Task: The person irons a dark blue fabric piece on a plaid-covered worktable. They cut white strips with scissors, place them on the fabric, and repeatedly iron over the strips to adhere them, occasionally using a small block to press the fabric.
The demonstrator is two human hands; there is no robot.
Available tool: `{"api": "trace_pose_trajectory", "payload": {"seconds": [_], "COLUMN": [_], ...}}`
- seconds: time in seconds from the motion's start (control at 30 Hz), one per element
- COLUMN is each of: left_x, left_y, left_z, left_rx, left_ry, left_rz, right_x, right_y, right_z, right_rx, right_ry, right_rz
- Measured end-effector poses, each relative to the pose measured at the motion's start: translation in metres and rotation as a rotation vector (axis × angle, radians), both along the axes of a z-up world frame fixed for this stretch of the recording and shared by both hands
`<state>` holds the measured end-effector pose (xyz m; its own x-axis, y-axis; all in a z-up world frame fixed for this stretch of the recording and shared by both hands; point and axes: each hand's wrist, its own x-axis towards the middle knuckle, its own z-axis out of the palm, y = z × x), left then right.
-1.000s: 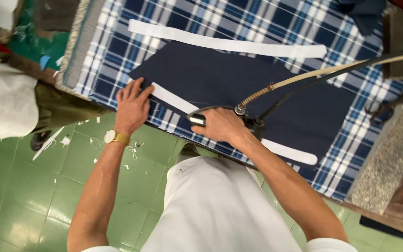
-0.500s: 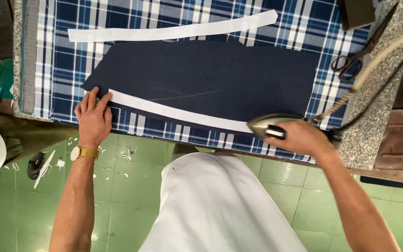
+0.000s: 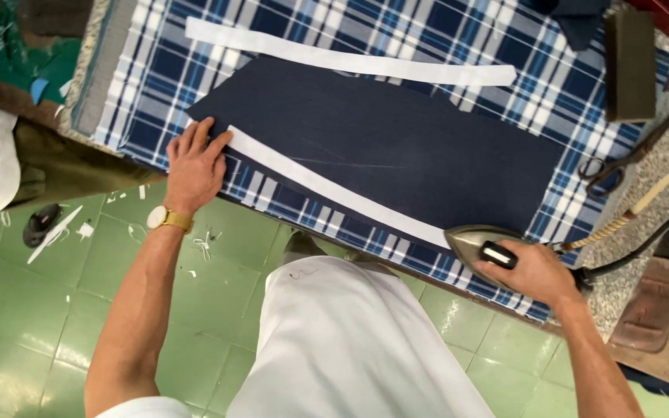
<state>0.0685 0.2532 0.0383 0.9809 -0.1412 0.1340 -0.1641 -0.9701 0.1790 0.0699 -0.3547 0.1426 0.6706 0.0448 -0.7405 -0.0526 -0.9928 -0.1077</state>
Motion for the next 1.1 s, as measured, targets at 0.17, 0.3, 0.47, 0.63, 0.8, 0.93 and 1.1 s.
{"api": "trace_pose_trajectory", "payload": {"seconds": [0.17, 0.3, 0.47, 0.63, 0.8, 0.93, 1.1], "left_x": [-0.001, 0.001, 0.014, 0.035, 0.055, 0.066, 0.075], "left_y": [0.013, 0.018, 0.027, 0.037, 0.044, 0.050, 0.059], "left_z": [-0.033, -0.033, -0.014, 0.004, 0.019, 0.022, 0.025], "left_rx": [0.026, 0.015, -0.041, -0.101, -0.139, -0.173, -0.248], "left_ry": [0.022, 0.067, 0.188, 0.333, 0.490, 0.554, 0.640], "left_rz": [0.055, 0.062, 0.046, 0.040, -0.006, -0.029, -0.080], "right_x": [0.005, 0.025, 0.056, 0.081, 0.100, 0.109, 0.119], "right_y": [0.102, 0.193, 0.285, 0.347, 0.393, 0.418, 0.445], "right_z": [0.029, 0.050, 0.057, 0.041, 0.031, 0.021, 0.019], "right_rx": [0.169, 0.323, 0.446, 0.506, 0.525, 0.524, 0.524], "right_ry": [0.028, 0.015, 0.041, 0.037, 0.007, 0.003, -0.013], "right_rz": [-0.014, 0.085, 0.166, 0.276, 0.366, 0.353, 0.358]}}
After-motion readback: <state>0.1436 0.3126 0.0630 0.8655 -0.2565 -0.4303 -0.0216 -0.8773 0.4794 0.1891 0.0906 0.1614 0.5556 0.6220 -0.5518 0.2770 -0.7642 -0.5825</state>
